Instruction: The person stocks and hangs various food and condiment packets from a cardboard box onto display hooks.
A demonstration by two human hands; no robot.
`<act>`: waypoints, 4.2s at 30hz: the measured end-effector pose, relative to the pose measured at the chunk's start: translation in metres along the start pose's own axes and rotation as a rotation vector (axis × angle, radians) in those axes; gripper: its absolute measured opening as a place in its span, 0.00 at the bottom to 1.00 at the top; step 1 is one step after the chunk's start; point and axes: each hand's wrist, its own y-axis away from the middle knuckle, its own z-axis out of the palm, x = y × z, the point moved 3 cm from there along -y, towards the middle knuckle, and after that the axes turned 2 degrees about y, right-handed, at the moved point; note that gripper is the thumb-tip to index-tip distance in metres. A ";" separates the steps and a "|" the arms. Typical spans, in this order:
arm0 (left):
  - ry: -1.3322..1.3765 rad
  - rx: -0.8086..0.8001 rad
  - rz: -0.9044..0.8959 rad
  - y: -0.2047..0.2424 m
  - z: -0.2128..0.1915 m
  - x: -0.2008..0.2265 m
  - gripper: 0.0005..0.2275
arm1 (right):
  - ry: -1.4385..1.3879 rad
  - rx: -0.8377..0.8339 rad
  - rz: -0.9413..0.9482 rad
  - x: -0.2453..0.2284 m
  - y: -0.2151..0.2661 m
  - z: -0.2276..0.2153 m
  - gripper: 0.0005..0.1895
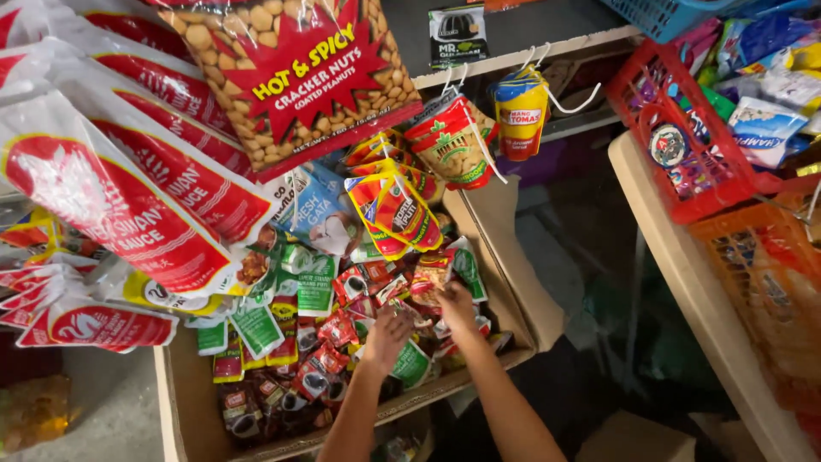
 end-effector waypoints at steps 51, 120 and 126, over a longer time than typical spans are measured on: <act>-0.469 -0.335 1.525 0.306 0.500 0.378 0.07 | -0.081 -0.230 -0.912 -0.697 0.144 0.171 0.06; -2.003 -0.246 0.510 0.047 0.122 0.017 0.33 | 1.436 -0.126 -0.061 -0.079 0.054 0.012 0.36; -2.229 -0.126 0.337 0.049 0.101 -0.006 0.20 | 1.554 0.029 -0.270 -0.053 0.025 0.015 0.34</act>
